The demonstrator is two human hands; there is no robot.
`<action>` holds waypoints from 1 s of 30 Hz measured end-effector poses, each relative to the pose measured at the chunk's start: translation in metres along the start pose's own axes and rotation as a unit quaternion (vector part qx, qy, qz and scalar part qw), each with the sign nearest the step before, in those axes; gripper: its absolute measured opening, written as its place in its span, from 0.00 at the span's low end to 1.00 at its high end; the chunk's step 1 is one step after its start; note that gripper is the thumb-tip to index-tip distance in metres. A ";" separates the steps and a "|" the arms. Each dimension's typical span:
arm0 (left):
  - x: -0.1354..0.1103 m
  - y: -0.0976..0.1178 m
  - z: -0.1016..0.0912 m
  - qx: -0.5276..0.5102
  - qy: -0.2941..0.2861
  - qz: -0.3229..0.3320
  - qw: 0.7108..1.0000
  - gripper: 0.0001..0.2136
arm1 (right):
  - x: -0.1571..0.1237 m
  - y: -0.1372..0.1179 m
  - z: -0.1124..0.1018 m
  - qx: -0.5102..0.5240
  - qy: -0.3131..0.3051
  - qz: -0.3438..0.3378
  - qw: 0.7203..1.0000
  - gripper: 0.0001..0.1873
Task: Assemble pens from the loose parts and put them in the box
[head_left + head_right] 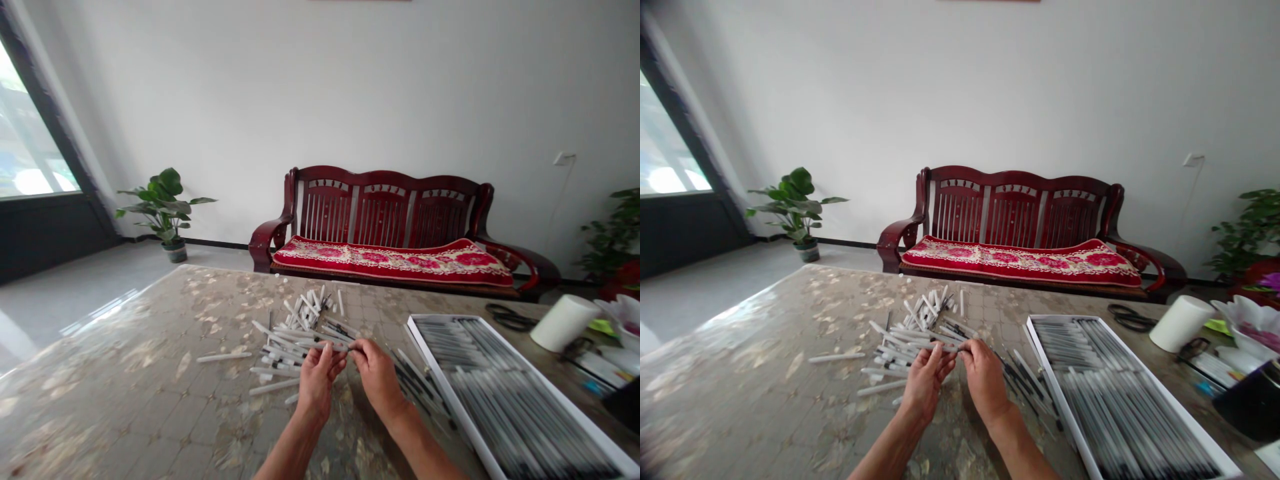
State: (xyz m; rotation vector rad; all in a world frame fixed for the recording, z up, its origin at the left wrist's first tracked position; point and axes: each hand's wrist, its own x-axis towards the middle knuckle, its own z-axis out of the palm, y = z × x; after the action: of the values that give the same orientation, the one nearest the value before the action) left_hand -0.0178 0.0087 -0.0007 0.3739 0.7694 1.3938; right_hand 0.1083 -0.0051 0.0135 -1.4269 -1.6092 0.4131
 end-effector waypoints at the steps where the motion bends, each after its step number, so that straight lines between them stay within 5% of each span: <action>1: 0.000 0.000 0.000 -0.001 0.000 0.003 1.000 0.16 | -0.001 -0.001 0.001 -0.006 -0.002 0.004 1.000 0.05; 14: -0.004 -0.006 -0.001 -0.023 0.024 -0.011 0.999 0.12 | -0.005 -0.003 0.009 -0.146 0.011 -0.039 0.988 0.10; 21: -0.007 -0.005 0.001 -0.002 0.004 0.005 1.000 0.19 | -0.003 0.001 0.003 -0.195 -0.014 -0.070 0.978 0.17; 30: -0.004 -0.004 0.000 0.028 0.004 0.020 0.999 0.20 | -0.005 0.000 0.001 -0.036 -0.063 0.050 0.996 0.25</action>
State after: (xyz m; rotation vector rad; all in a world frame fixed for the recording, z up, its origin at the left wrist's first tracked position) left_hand -0.0151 0.0038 -0.0021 0.4302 0.8132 1.4141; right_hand 0.1070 -0.0089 0.0107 -1.5675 -1.6724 0.5160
